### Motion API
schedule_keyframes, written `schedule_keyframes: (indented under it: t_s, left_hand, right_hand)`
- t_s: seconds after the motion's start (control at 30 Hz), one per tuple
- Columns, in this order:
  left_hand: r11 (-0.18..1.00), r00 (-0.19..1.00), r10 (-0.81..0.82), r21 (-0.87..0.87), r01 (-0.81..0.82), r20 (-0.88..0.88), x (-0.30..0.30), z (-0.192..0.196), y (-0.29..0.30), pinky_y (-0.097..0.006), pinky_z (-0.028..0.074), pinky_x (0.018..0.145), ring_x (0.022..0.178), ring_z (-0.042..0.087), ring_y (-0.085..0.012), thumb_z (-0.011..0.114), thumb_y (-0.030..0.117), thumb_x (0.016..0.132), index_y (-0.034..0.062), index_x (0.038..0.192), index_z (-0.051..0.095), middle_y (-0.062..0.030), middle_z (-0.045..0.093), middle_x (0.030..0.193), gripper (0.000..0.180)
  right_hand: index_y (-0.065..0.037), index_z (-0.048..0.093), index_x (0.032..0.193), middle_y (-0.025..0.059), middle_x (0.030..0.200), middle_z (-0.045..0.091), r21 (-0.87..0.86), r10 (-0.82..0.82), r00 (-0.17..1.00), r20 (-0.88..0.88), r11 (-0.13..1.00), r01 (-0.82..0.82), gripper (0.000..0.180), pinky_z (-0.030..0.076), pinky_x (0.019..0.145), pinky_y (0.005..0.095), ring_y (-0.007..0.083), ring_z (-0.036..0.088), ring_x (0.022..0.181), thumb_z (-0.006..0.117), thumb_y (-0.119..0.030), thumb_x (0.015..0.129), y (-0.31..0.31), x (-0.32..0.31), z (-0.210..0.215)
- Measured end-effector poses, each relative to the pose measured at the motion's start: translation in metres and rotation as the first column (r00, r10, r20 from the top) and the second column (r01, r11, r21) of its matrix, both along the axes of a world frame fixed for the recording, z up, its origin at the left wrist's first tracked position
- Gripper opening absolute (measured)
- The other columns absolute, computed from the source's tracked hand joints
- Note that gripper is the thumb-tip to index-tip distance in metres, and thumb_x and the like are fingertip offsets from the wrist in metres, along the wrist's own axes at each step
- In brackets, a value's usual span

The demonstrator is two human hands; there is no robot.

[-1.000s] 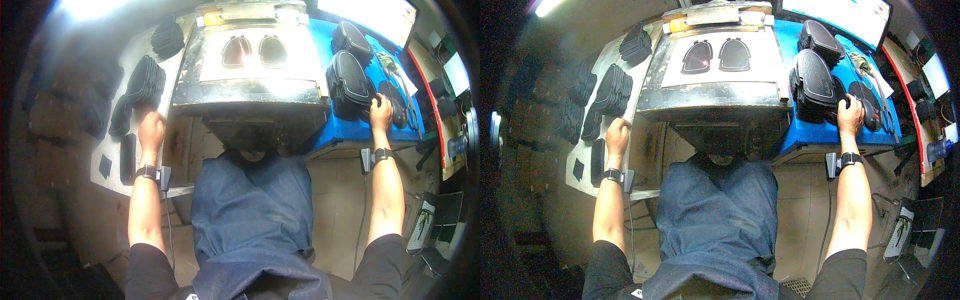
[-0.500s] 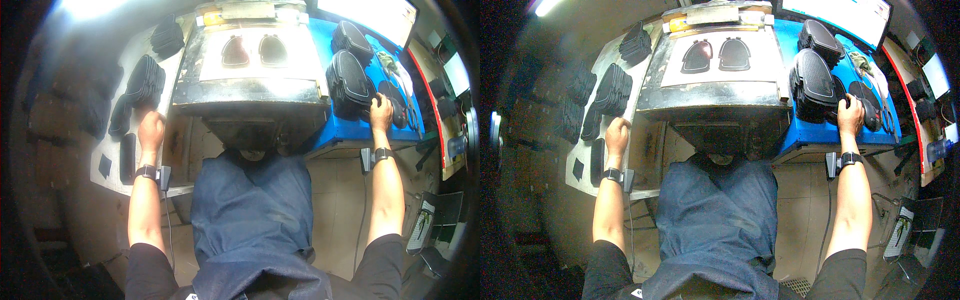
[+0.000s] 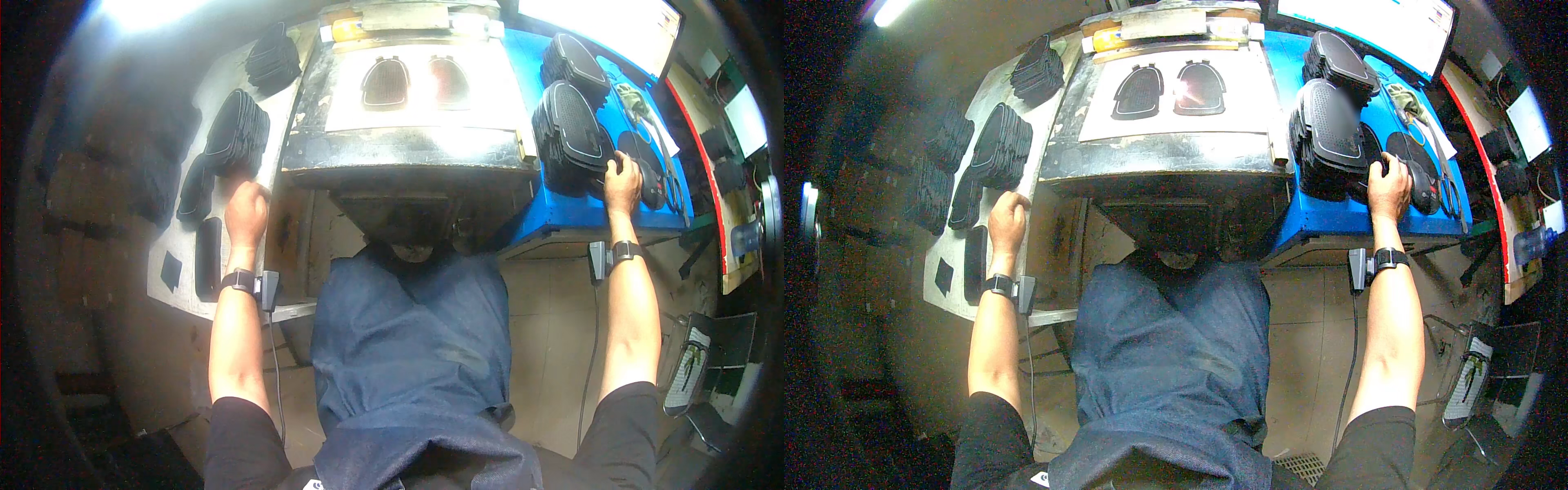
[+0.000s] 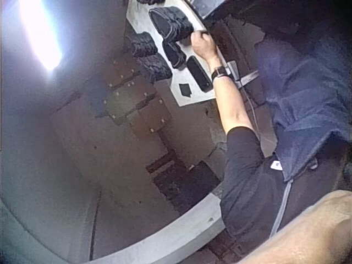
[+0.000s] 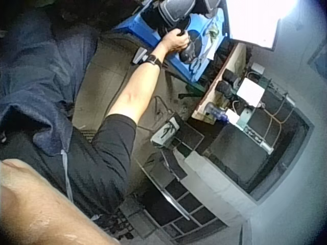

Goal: Placing and aligning shoe upper components on a light box or heat-processing machine.

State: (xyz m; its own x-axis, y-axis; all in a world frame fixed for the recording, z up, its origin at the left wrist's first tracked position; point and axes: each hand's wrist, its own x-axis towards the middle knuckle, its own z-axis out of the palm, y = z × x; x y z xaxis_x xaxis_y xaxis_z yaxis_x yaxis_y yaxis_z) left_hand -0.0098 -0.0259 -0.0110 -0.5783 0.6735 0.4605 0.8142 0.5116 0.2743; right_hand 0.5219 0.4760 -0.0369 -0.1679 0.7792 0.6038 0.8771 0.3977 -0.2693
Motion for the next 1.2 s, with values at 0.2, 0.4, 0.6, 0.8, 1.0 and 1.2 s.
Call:
schedule_keyframes:
  t_s: [0.2,0.4,0.6,0.8,1.0,1.2]
  left_hand:
    - [1.000,1.000,-0.005,0.011,0.005,0.004,0.002,0.002,0.001,-0.046,0.052,0.075,0.086,0.064,-0.0379,0.053,0.007,0.084,0.0069,0.087,0.067,-0.0139,0.066,0.090,0.014]
    - [0.997,0.998,-0.060,0.052,0.060,0.010,0.000,0.005,0.003,-0.044,0.052,0.076,0.086,0.065,-0.0367,0.052,0.005,0.084,0.0047,0.089,0.068,-0.0152,0.066,0.089,0.017]
    - [0.964,0.979,-0.202,0.185,0.192,0.034,0.023,0.047,0.055,-0.034,0.052,0.081,0.087,0.065,-0.0208,0.049,-0.005,0.082,-0.0002,0.095,0.068,-0.0098,0.067,0.089,0.023]
    - [0.968,0.934,-0.231,0.158,0.193,0.272,0.007,0.048,0.147,-0.031,0.051,0.087,0.097,0.064,-0.0149,0.059,0.011,0.088,0.0044,0.127,0.067,-0.0076,0.070,0.115,0.040]
    - [0.988,0.930,-0.022,-0.136,0.076,0.366,0.019,0.056,0.229,-0.032,0.052,0.090,0.097,0.069,-0.0221,0.062,0.023,0.089,0.0017,0.130,0.066,-0.0163,0.073,0.110,0.047]
    - [0.975,0.870,0.040,-0.209,0.074,0.492,0.006,0.058,0.279,-0.038,0.054,0.080,0.086,0.073,-0.0253,0.066,0.034,0.086,-0.0001,0.109,0.073,-0.0165,0.076,0.094,0.042]
  right_hand:
    - [-0.010,0.072,0.116,0.0147,0.120,0.069,0.003,-0.001,1.000,0.012,1.000,0.001,0.035,0.048,0.100,0.0453,0.0354,0.062,0.113,0.061,-0.030,0.089,0.000,0.001,0.001]
    - [-0.011,0.072,0.116,0.0148,0.118,0.069,0.010,0.009,1.000,-0.012,1.000,-0.009,0.034,0.048,0.099,0.0459,0.0357,0.062,0.111,0.061,-0.029,0.089,0.001,-0.001,-0.001]
    - [-0.011,0.073,0.115,0.0143,0.115,0.070,0.010,-0.002,0.999,-0.033,1.000,0.002,0.033,0.047,0.099,0.0463,0.0363,0.063,0.108,0.064,-0.028,0.088,-0.008,-0.004,0.005]
    - [-0.010,0.072,0.115,0.0141,0.116,0.069,-0.003,0.029,0.998,-0.057,1.000,-0.030,0.031,0.047,0.098,0.0459,0.0362,0.062,0.109,0.063,-0.025,0.089,-0.008,-0.005,0.003]
    - [-0.010,0.072,0.114,0.0129,0.115,0.069,-0.002,0.003,0.998,-0.058,1.000,-0.003,0.031,0.047,0.097,0.0460,0.0357,0.062,0.107,0.064,-0.024,0.088,-0.017,-0.005,0.012]
    - [-0.009,0.072,0.113,0.0123,0.112,0.069,-0.001,0.016,0.997,-0.076,1.000,-0.016,0.029,0.047,0.096,0.0460,0.0352,0.062,0.105,0.065,-0.021,0.087,-0.017,-0.009,0.016]
